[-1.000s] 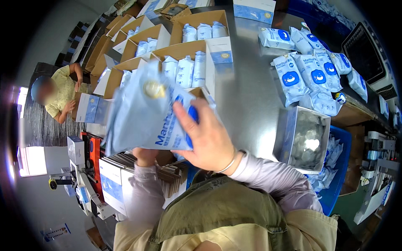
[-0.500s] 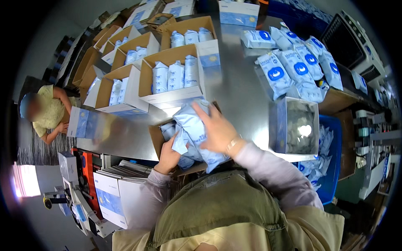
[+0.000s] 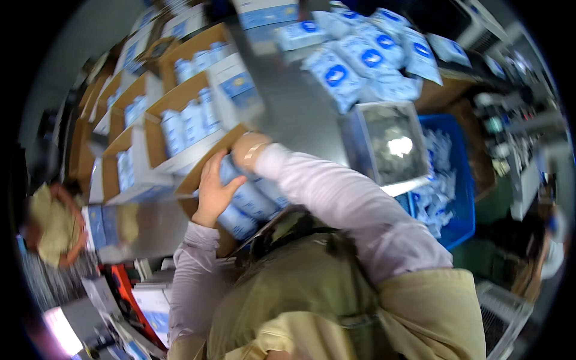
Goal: The person repeatedly picks up white and blue packaged items from a table and places them into open cardboard boxes. They then close the box flaps and move the filled boxes aside. The task is performed continuously in a fast-paced manner.
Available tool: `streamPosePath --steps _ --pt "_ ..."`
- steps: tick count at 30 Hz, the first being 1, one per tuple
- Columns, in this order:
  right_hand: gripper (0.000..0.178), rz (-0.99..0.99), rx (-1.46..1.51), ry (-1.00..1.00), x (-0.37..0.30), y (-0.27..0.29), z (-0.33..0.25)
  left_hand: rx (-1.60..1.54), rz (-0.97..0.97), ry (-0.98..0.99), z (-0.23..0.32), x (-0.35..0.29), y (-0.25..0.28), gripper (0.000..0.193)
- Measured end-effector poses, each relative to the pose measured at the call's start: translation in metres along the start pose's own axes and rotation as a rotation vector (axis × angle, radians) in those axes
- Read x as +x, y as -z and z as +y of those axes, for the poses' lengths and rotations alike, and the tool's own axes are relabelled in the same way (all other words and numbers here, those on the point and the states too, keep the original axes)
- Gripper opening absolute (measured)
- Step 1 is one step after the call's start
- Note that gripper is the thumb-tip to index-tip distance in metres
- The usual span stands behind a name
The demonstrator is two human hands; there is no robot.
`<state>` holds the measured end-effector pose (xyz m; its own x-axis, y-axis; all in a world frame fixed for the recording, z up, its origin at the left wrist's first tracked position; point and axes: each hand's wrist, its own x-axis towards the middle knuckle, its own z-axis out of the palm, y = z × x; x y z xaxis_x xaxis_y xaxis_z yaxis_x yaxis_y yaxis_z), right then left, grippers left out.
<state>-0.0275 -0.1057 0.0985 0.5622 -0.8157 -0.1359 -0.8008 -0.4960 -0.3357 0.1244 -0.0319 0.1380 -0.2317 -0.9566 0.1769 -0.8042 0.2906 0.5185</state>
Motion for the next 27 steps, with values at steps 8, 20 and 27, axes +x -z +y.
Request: streamPosePath --steps 8,20,27 --pt "0.026 0.818 0.252 -0.014 -0.122 0.077 0.062 -0.001 -0.544 0.307 -0.061 0.046 -0.069 0.055" --pt "0.032 0.456 0.347 -0.7 -0.267 -0.014 0.255 0.304 -0.645 0.207 0.014 0.098 -0.176 0.065" --pt "0.039 0.603 1.243 -0.912 -0.311 0.022 0.309 0.192 -0.663 0.139 0.018 0.107 -0.179 0.058"
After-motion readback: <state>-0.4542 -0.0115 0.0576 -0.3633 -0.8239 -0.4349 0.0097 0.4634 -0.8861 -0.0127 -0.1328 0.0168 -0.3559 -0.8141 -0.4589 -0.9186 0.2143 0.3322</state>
